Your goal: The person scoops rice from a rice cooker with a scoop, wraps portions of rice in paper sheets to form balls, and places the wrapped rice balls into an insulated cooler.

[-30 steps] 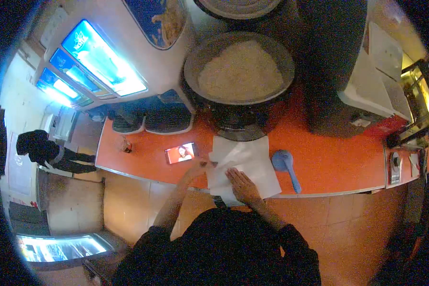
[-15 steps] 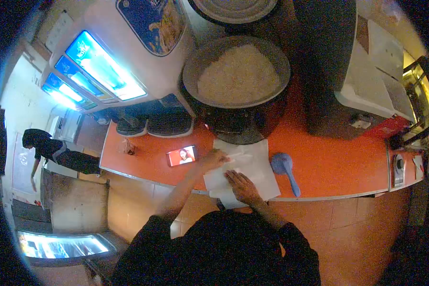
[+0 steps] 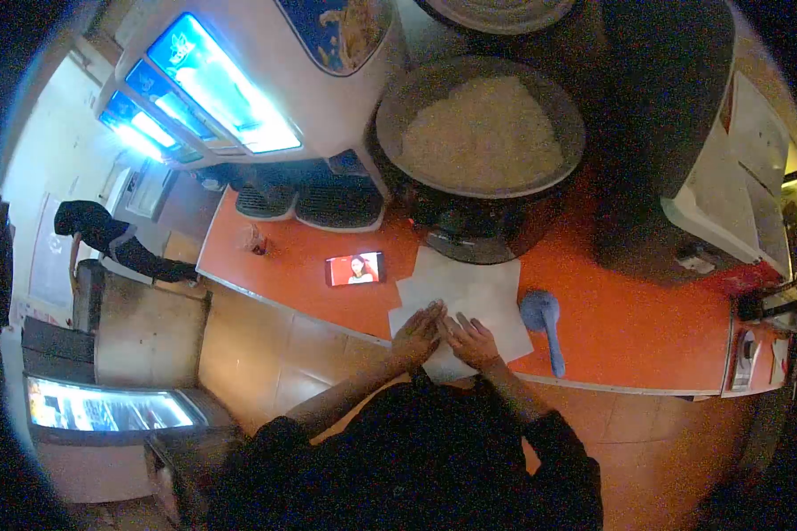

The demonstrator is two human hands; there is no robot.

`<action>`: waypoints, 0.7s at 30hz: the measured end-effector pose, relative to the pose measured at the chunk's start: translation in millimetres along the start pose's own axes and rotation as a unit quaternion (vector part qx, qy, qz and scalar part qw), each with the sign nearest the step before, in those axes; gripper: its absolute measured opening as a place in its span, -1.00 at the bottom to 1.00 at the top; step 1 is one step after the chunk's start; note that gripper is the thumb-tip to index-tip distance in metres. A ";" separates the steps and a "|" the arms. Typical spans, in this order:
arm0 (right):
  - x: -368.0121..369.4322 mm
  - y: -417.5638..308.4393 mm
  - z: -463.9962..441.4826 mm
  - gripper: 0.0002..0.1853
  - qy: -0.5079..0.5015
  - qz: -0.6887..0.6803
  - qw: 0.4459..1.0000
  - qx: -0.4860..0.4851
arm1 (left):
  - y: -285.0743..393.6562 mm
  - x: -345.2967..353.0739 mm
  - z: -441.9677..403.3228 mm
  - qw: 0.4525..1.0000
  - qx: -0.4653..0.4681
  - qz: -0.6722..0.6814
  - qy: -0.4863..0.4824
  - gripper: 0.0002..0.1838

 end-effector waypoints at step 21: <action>-19.2 23.1 -8.0 -0.63 0.007 -0.160 0.987 0.016 | -22.3 34.4 31.0 0.970 -0.039 0.129 0.201 -0.66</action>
Point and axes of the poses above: each hand's wrist, its own z-axis away from the middle knuckle, its own x-axis out of the palm, y = z × x, the point moved 4 cm from there along -z, towards the middle knuckle, and after that the axes turned 4 degrees about -y, right-handed, at the moved point
